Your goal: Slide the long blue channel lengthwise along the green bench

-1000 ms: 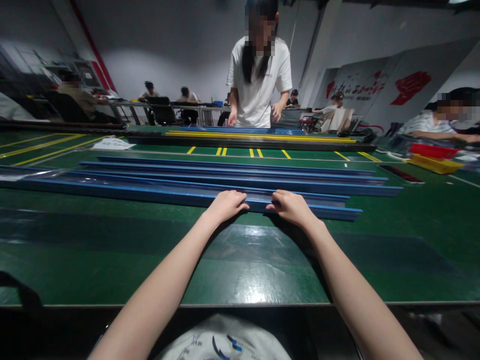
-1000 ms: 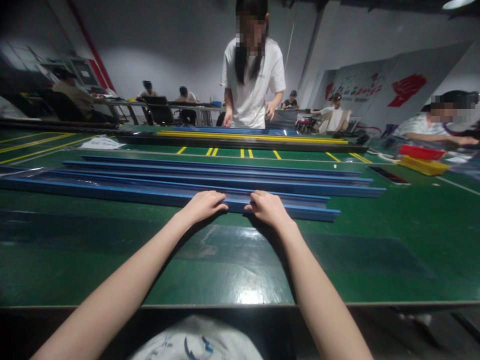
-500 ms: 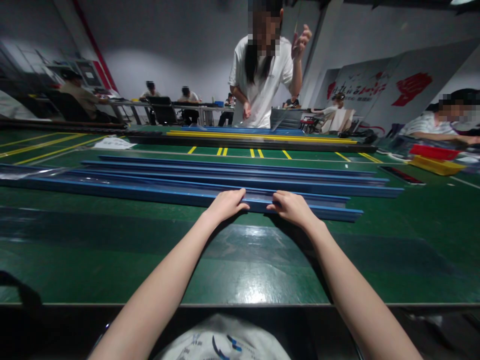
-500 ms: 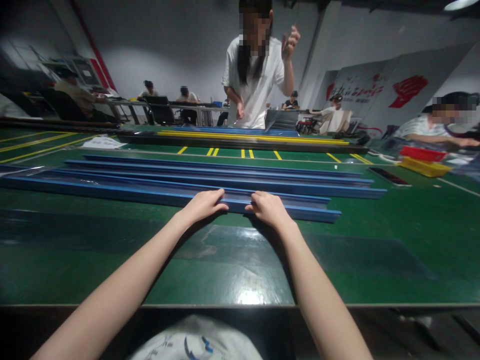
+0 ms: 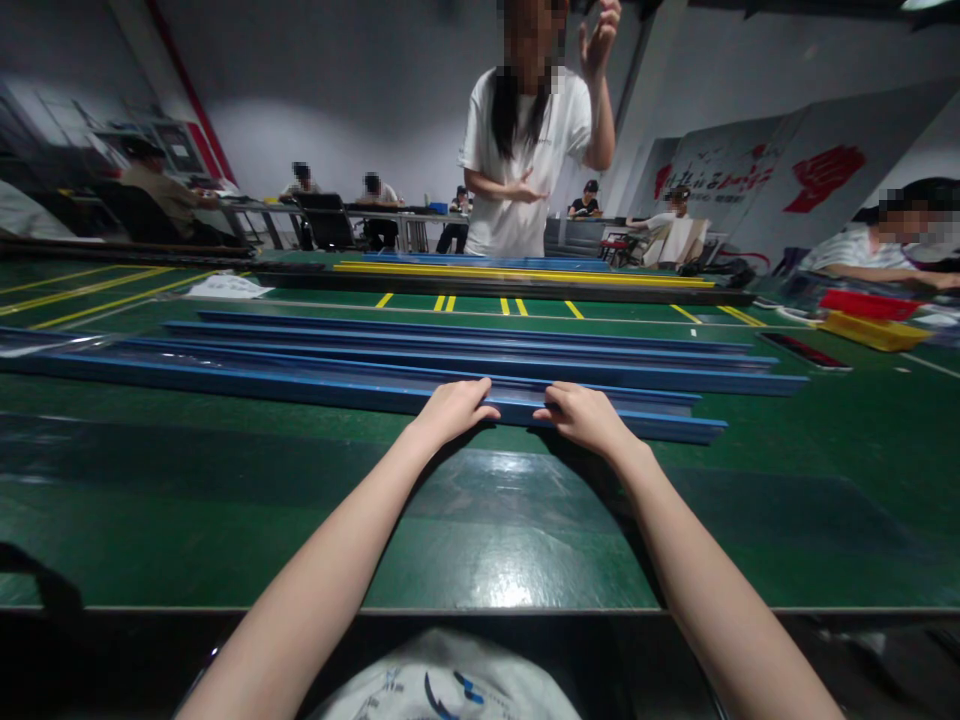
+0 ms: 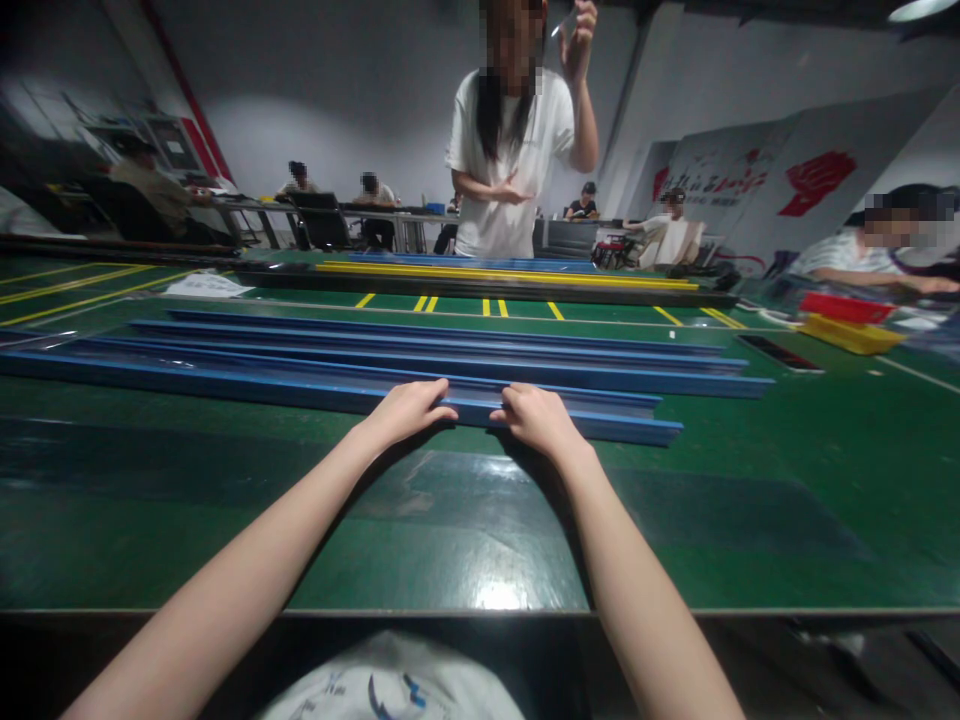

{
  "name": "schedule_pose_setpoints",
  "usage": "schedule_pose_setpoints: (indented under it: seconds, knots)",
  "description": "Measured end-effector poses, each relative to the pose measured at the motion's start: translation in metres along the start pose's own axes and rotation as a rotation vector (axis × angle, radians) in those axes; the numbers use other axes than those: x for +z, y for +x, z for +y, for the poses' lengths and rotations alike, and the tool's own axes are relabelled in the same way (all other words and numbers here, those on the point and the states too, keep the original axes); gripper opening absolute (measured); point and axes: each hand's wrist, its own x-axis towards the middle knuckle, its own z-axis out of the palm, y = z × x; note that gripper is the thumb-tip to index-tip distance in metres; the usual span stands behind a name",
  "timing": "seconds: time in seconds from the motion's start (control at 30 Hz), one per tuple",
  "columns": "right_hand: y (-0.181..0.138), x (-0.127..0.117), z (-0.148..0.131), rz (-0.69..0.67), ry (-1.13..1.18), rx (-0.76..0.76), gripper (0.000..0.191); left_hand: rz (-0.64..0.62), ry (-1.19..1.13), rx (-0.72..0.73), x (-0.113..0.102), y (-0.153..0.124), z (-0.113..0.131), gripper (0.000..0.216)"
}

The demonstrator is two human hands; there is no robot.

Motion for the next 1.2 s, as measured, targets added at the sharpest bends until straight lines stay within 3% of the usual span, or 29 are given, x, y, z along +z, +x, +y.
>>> schedule_pose_setpoints:
  seconds: [0.33,0.9,1.2]
  knots:
    - [0.0,0.006,-0.003,-0.05,-0.002,-0.018,0.025,0.009,0.033,0.021,0.0,0.0,0.002,0.024]
    - [0.002,0.012,-0.002,0.044,0.089,-0.109,0.028,0.007,-0.031,0.009,0.005,0.0,0.0,0.027]
    - [0.0,0.006,-0.002,0.015,0.034,-0.061,0.031,0.013,0.002,0.016,0.003,0.0,0.001,0.026]
